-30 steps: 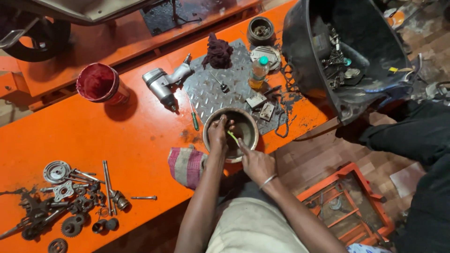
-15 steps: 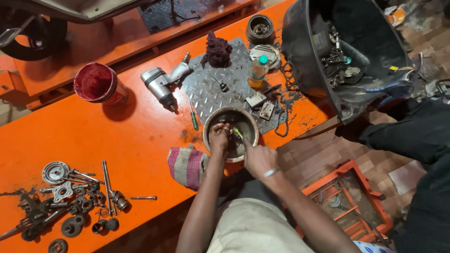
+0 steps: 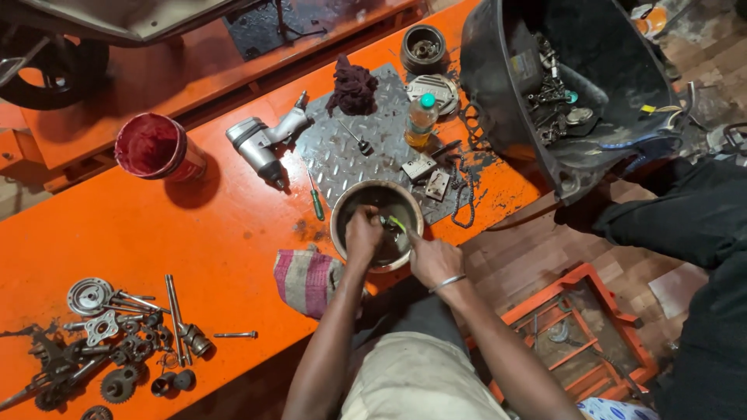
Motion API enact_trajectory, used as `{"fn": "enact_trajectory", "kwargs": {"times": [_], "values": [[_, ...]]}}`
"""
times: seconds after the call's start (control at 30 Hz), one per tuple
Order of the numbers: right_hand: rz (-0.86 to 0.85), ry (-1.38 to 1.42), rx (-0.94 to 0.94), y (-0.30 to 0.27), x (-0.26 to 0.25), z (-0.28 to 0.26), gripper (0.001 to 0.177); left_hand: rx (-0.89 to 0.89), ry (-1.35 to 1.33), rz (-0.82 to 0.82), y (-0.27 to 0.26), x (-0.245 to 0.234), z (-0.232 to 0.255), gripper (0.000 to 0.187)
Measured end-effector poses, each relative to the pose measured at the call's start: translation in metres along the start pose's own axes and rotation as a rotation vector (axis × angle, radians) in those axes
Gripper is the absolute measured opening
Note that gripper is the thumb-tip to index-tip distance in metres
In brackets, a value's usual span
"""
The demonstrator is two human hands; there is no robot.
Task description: The person scrubs a small mechanical part in a metal bowl using a green toothbrush. They pour a liquid from a plastic bottle into the bowl and continue scrubbing the part. The person then uses a screwdriver to clean crevices in the part while holding it over the bowl.
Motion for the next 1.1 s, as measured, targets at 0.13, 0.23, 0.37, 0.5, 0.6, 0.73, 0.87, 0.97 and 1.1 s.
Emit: {"fn": "enact_trajectory", "kwargs": {"times": [0.13, 0.23, 0.37, 0.5, 0.6, 0.73, 0.87, 0.97, 1.1], "values": [[0.013, 0.044, 0.012, -0.007, -0.001, 0.005, 0.050, 0.014, 0.078, -0.037, 0.025, -0.041, 0.070, 0.020], [0.067, 0.071, 0.010, -0.012, -0.011, 0.006, 0.048, 0.095, 0.159, -0.035, 0.072, -0.031, 0.070, 0.019], [0.020, 0.054, 0.064, -0.024, -0.025, 0.001, 0.051, 0.425, 0.380, 0.037, 0.151, 0.020, 0.026, 0.029], [-0.066, 0.036, 0.099, -0.038, -0.026, -0.004, 0.053, 0.595, 0.550, -0.090, 0.184, 0.043, 0.029, 0.039], [-0.043, 0.023, 0.066, -0.038, -0.023, -0.006, 0.051, 0.527, 0.664, -0.248, 0.209, 0.071, 0.002, 0.035], [-0.063, 0.017, 0.035, -0.022, -0.018, -0.004, 0.048, 0.615, 0.609, -0.093, 0.204, 0.052, 0.001, 0.027], [-0.021, 0.022, -0.043, 0.004, -0.015, -0.011, 0.052, 0.505, 0.167, -0.073, 0.132, -0.063, 0.109, 0.039], [-0.010, -0.024, -0.103, 0.035, 0.000, -0.011, 0.051, 0.433, -0.214, -0.075, 0.074, -0.103, 0.125, 0.037], [-0.015, -0.142, -0.225, 0.076, 0.065, 0.004, 0.047, 0.106, -0.614, -0.251, 0.001, -0.072, 0.089, 0.036]]}}
Point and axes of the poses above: each hand's wrist, its own y-axis towards the middle knuckle, its own x-axis out of the palm, z = x × y, the point moved 10 cm from there along y, towards the middle knuckle, and after that the axes turned 1 degree about y, right-handed, at the moved point
